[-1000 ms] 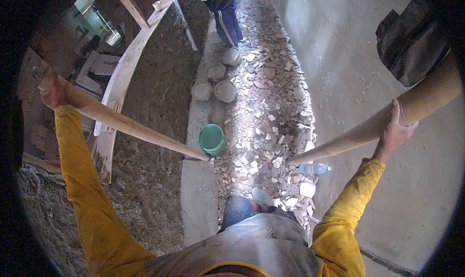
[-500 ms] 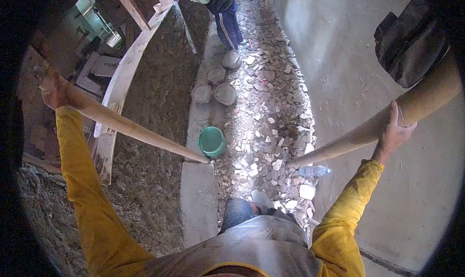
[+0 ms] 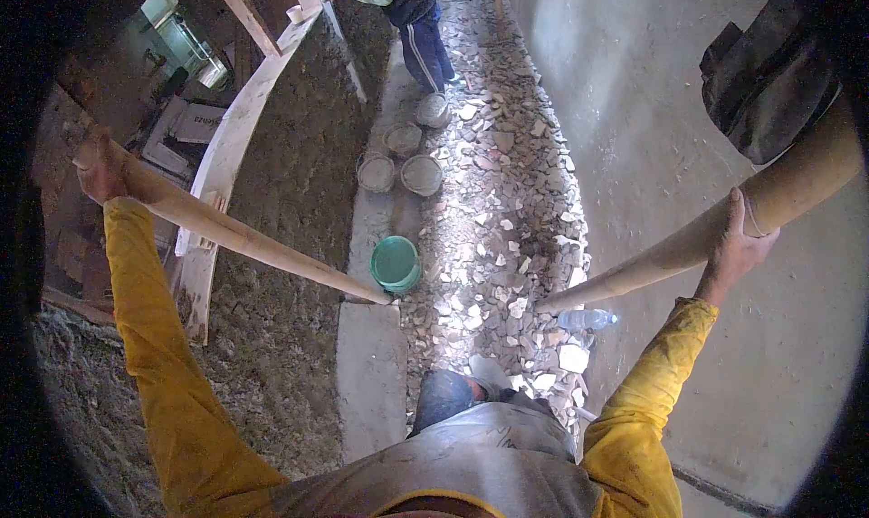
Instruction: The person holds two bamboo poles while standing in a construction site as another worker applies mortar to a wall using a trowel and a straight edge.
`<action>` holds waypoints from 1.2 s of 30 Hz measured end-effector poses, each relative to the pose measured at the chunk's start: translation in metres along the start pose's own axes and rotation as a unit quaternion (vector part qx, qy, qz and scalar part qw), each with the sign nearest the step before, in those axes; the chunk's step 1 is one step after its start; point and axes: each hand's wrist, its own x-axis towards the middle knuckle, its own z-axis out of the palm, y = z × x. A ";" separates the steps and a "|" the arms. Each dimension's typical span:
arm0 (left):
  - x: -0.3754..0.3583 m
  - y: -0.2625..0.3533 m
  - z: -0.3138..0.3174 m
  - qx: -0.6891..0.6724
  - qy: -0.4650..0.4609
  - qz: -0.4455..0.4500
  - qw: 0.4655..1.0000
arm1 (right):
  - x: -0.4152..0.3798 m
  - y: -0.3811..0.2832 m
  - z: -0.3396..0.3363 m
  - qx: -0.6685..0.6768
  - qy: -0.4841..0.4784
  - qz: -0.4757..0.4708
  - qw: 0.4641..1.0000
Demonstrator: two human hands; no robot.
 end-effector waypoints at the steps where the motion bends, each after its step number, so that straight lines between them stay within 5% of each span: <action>1: -0.002 0.005 -0.001 0.044 0.001 0.001 0.999 | 0.000 0.000 0.000 0.000 0.000 0.000 1.000; 14: 0.005 -0.009 0.000 0.027 -0.014 -0.029 0.999 | 0.001 0.005 0.000 0.018 -0.006 -0.005 1.000; 20: 0.002 -0.003 -0.001 0.046 -0.013 0.032 0.998 | 0.003 0.009 -0.001 0.009 -0.010 -0.004 1.000; 23: -0.005 0.006 0.000 -0.038 -0.004 0.022 0.999 | 0.001 0.004 -0.001 0.016 -0.011 0.001 1.000; 28: -0.004 0.006 -0.002 0.084 0.014 0.033 0.996 | 0.002 0.007 0.000 0.008 0.002 -0.016 1.000; 31: 0.001 -0.006 0.001 -0.015 -0.016 -0.001 1.000 | 0.002 0.006 0.000 0.007 -0.001 -0.021 1.000; 36: 0.000 -0.001 -0.002 0.034 -0.005 0.029 0.999 | 0.000 0.000 0.000 0.039 -0.013 -0.002 0.999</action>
